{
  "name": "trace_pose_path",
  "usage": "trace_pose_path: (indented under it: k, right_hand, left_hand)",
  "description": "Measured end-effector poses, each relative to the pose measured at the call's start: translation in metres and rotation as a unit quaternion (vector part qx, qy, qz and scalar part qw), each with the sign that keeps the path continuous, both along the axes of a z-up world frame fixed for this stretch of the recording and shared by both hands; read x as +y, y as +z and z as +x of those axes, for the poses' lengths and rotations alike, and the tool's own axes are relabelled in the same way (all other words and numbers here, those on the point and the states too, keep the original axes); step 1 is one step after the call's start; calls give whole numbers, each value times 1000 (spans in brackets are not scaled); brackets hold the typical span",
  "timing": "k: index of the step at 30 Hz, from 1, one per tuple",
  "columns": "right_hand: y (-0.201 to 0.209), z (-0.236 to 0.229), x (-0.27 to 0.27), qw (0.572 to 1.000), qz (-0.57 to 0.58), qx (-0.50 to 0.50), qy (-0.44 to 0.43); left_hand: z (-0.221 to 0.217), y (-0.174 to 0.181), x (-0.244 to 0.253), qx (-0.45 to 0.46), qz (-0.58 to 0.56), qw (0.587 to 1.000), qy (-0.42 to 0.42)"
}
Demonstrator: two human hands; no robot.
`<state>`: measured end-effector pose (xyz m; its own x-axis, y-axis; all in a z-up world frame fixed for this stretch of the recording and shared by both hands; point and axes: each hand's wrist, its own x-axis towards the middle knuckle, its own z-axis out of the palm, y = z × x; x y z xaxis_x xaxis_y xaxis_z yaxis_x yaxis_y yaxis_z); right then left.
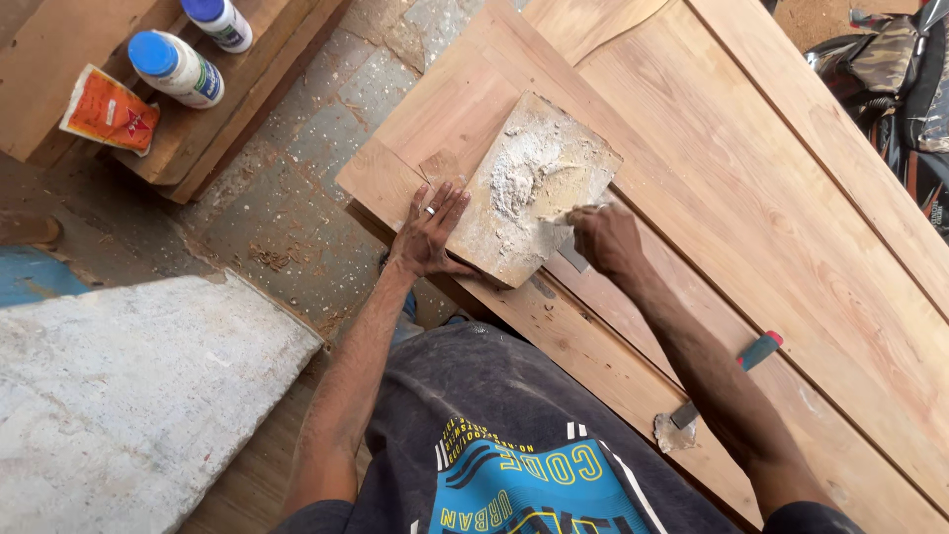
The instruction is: The person mixes a white powder with a liquid on a small board using a putty knife to form a paste. Then the person applies the paste into a gap on a wooden door panel using the putty knife.
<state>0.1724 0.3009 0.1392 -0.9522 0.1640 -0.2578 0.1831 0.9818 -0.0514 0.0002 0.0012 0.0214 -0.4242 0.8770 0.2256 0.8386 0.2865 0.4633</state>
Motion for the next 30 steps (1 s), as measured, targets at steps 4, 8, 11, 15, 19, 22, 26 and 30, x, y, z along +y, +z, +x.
trace_pose_path:
  k: [4,8,11,15,19,22,26,30]
  right_hand:
    - [37,-22,13,971,-31,202,125]
    - [40,-35,-32,932,-156,205,256]
    - [31,-49,-70,892,-127,168,399]
    - [28,-71,-74,853,-41,37,519]
    - [51,-87,-24,837,78,-77,536]
    - [64,-83,0,878,5,-5,478]
    - [47,-51,-16,865,-55,0,499]
    - [33,-48,-22,797,19,55,601]
  left_hand:
    - [35,-3,-25,-14,70,994,78]
    - [92,-15,-86,-38,79,971,224]
    - [136,-29,-147,-111,23,929,352]
    - [217,-32,-216,-139,-20,871,470]
    - [291,-10,-243,-164,-11,813,559]
    - [304,-3,-239,-192,-17,775,602]
    - [300,-9,-223,-203,19,777,596]
    - [237,-15,-202,-151,9,850,504]
